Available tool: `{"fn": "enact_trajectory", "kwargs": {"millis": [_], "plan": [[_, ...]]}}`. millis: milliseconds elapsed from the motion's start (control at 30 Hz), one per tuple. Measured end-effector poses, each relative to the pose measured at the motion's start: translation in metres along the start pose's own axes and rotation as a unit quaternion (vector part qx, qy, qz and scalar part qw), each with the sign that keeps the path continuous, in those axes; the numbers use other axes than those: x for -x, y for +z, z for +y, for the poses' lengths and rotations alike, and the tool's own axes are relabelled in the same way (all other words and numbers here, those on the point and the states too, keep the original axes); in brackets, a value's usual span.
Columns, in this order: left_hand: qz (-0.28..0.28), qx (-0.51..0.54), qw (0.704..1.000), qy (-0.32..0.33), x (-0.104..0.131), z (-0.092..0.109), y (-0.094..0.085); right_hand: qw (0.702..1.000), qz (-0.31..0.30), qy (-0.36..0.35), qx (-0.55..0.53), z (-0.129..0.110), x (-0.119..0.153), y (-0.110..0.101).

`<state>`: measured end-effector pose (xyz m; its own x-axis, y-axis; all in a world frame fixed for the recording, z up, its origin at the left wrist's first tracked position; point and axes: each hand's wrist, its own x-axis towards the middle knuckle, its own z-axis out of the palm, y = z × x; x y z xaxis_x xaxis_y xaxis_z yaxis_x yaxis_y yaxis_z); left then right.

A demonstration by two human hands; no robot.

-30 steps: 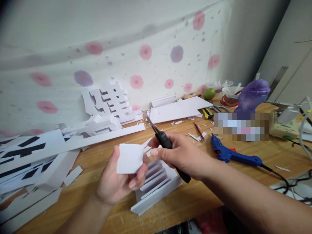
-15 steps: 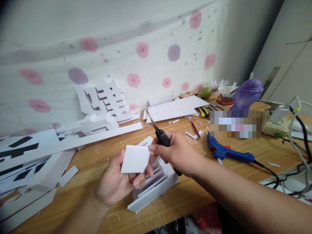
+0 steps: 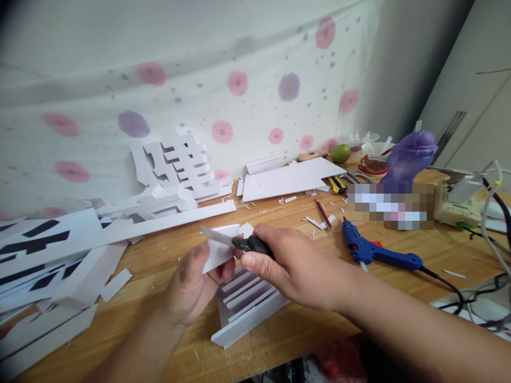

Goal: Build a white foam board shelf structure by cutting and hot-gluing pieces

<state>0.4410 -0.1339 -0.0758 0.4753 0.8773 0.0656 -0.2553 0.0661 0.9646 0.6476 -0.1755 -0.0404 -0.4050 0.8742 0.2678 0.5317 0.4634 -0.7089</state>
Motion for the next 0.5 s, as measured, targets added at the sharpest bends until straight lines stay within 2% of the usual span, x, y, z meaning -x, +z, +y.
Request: {"fn": "enact_trajectory", "kwargs": {"millis": [167, 500], "plan": [[0.019, -0.047, 0.998, 0.026, -0.001, -0.004, -0.005, 0.995, -0.044, 0.044, 0.081, -0.013, 0.004, 0.004], [0.002, -0.081, 0.996, 0.045, 0.0, -0.004, -0.007, 0.992, -0.039, 0.065, 0.103, -0.014, 0.003, 0.003]]}}
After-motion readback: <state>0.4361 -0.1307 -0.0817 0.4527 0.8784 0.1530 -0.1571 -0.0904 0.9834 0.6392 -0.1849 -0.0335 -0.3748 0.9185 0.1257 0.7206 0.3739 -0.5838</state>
